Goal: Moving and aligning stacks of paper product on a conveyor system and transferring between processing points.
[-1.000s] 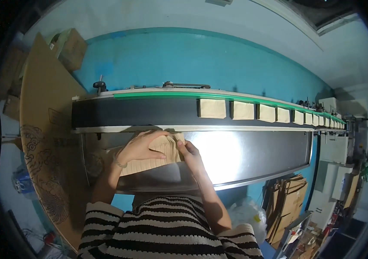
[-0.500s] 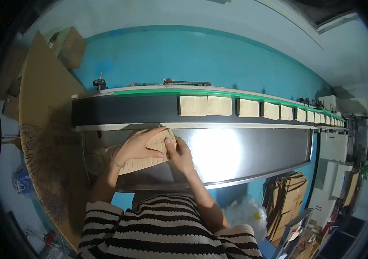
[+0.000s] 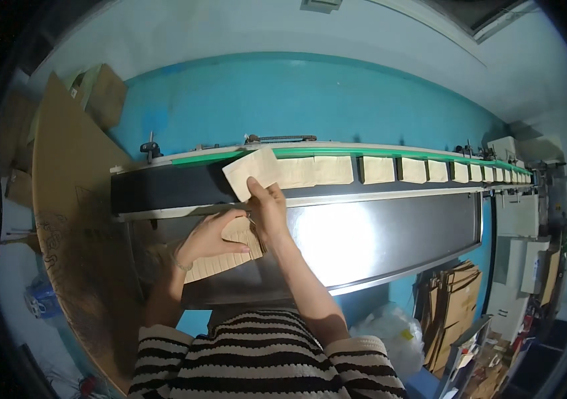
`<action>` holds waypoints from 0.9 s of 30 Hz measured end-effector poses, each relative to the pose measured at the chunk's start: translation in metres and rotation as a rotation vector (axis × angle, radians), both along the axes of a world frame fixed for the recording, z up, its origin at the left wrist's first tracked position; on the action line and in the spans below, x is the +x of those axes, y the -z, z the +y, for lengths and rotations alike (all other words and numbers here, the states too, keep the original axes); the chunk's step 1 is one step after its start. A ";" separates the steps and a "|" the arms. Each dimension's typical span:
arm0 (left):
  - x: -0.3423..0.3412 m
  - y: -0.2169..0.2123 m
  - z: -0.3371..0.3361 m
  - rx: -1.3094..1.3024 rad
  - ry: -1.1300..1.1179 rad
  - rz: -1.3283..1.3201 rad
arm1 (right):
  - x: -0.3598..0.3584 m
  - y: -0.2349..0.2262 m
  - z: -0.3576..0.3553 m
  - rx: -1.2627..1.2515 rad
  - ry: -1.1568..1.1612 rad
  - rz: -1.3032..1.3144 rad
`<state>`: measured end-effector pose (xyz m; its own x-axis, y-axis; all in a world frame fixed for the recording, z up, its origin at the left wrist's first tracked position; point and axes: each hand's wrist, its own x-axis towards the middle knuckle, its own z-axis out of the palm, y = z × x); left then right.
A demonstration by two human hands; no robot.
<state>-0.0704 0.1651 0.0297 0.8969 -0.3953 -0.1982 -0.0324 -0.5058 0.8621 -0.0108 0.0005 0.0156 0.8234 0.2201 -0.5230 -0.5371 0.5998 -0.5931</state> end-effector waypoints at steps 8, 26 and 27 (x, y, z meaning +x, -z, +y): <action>0.002 -0.009 -0.001 0.029 0.046 0.027 | 0.006 0.046 0.000 0.036 0.012 0.139; -0.018 -0.006 0.023 -0.007 0.005 0.008 | -0.060 0.033 -0.049 -0.881 -0.633 -0.221; -0.018 -0.003 0.023 -0.022 -0.005 -0.003 | -0.050 0.036 -0.044 -0.727 -0.460 -0.151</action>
